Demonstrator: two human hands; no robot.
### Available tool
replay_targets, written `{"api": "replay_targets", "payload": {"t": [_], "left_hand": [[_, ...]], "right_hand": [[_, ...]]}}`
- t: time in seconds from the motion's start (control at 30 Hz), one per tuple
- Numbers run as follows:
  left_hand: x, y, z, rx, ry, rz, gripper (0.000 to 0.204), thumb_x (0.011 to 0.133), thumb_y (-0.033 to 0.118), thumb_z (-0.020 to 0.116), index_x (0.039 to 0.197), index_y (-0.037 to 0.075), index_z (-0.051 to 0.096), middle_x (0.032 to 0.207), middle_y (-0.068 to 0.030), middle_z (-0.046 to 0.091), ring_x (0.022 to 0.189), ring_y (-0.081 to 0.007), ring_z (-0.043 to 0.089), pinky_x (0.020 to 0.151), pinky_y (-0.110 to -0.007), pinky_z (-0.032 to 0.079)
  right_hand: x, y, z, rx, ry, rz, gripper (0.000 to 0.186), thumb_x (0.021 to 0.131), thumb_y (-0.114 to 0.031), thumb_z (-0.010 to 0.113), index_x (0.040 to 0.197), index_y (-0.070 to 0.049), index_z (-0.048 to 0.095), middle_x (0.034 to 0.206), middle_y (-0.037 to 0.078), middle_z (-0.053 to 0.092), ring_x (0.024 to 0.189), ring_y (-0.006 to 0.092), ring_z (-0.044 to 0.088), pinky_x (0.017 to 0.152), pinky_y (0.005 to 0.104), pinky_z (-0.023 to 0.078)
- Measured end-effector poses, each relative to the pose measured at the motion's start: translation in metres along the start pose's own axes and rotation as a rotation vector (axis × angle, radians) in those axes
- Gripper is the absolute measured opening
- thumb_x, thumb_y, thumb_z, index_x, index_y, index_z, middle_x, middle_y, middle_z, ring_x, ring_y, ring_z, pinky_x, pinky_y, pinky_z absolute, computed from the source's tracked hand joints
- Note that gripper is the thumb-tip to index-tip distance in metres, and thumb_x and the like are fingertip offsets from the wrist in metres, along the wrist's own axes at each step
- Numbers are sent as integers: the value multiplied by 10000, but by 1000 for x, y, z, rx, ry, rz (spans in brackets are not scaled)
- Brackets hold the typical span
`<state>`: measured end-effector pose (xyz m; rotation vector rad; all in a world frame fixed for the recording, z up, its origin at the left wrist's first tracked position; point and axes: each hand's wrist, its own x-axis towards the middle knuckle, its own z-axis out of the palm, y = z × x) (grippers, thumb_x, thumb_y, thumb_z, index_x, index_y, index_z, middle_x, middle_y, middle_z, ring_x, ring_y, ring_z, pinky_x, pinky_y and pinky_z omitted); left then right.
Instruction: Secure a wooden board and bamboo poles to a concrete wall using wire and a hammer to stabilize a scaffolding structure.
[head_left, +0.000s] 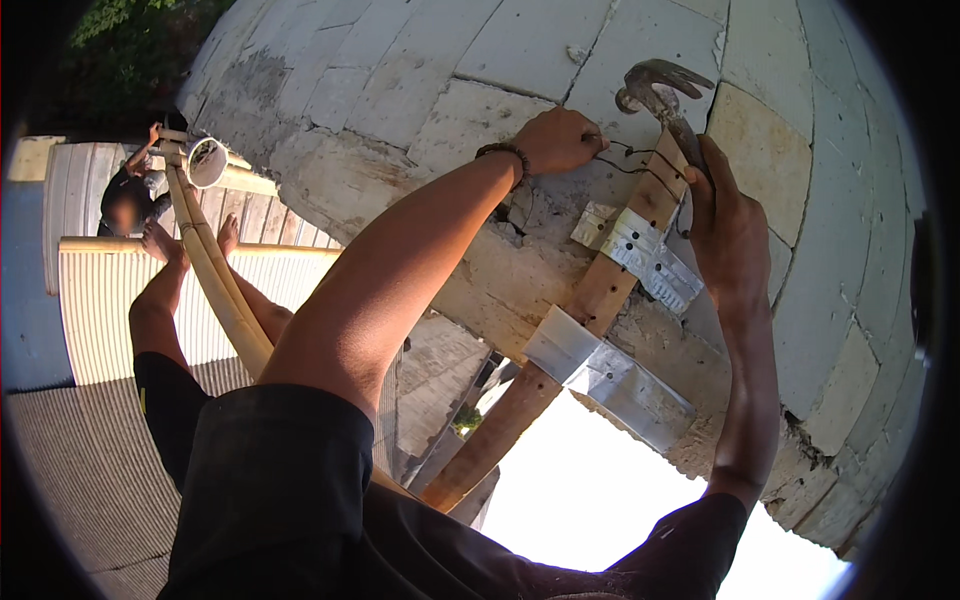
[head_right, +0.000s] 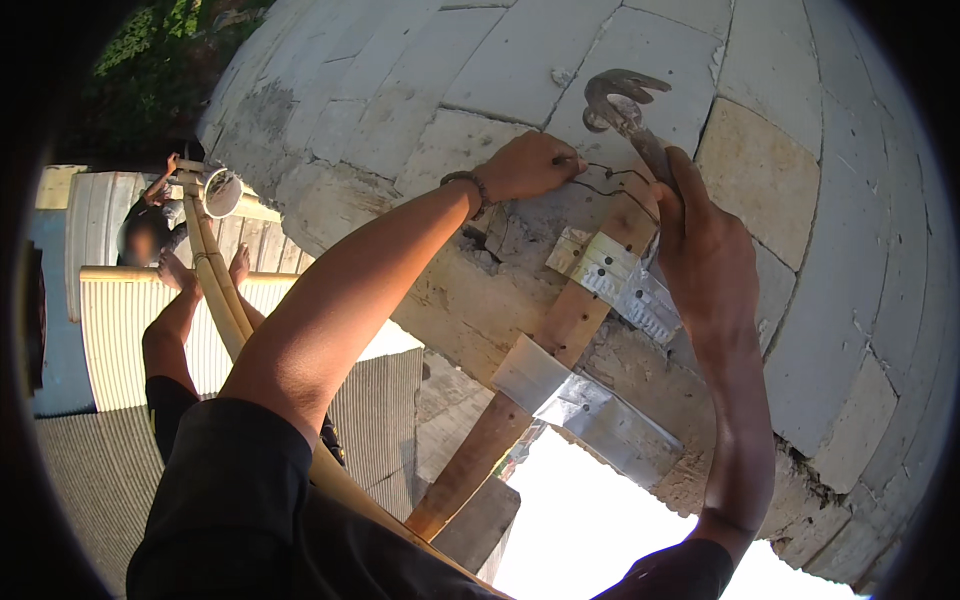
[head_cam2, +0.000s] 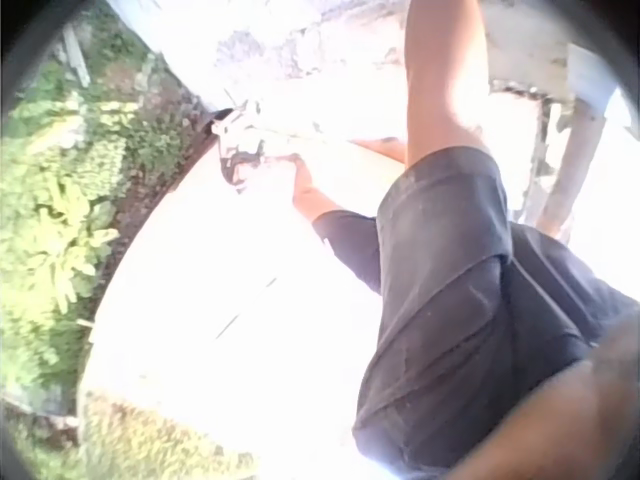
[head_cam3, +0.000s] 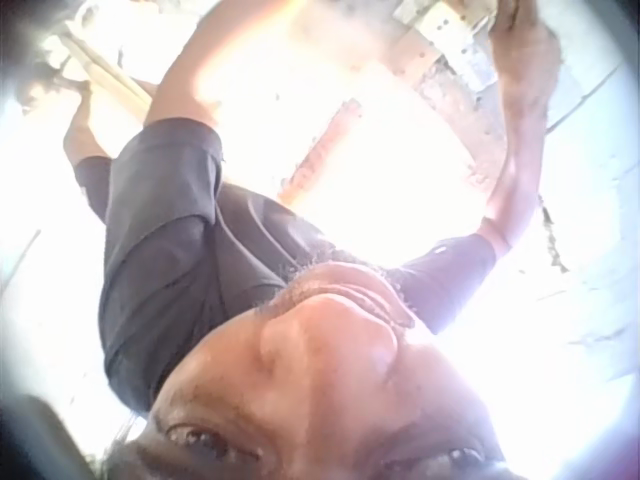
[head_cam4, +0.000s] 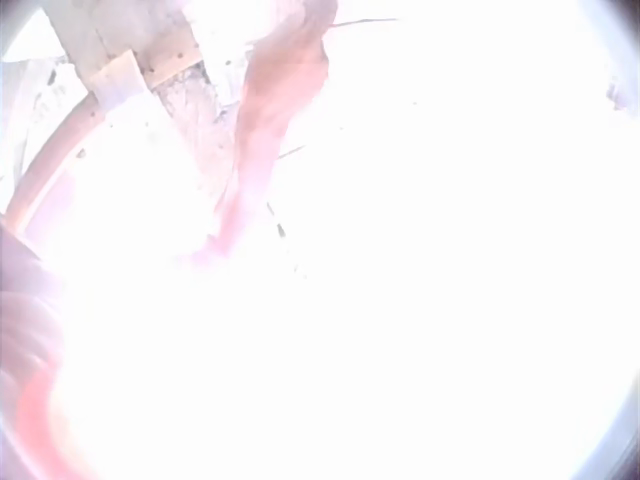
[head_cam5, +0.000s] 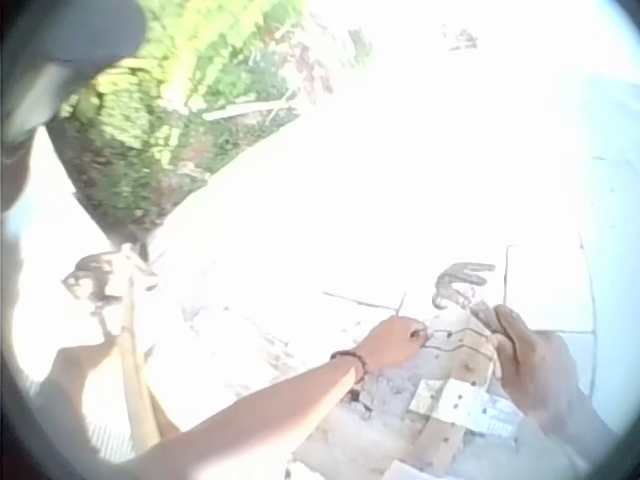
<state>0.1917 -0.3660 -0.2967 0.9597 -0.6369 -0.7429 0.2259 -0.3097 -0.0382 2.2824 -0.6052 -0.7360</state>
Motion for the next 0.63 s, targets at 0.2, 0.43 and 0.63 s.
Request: {"api": "replay_targets", "payload": {"t": [0.2, 0.43, 0.63], "left_hand": [[12, 2, -7, -15, -220, -159, 342, 920, 411, 581, 1003, 133, 762, 867, -172, 715, 850, -351, 682, 815, -450, 530], [5, 10, -5, 52, -147, -88, 408, 948, 394, 571, 812, 24, 679, 764, -162, 658, 760, -327, 636, 735, -422, 485], [5, 37, -9, 200, -90, -53, 445, 856, 503, 674, 909, 66, 733, 1226, -115, 647, 914, -336, 681, 839, -431, 532]], "right_hand": [[0, -1, -5, -220, -226, 4, 327, 1013, -282, 525, 1304, -138, 563, 737, 204, 675, 708, 404, 680, 565, 495, 507], [-20, -5, -46, 229, 187, 180, 383, 1040, -370, 491, 1263, -77, 594, 588, 50, 539, 519, 127, 512, 525, 301, 406], [-39, 39, -86, 714, -99, 428, 482, 1004, -506, 515, 1202, -86, 646, 599, -44, 373, 545, 39, 340, 479, 255, 281]]}}
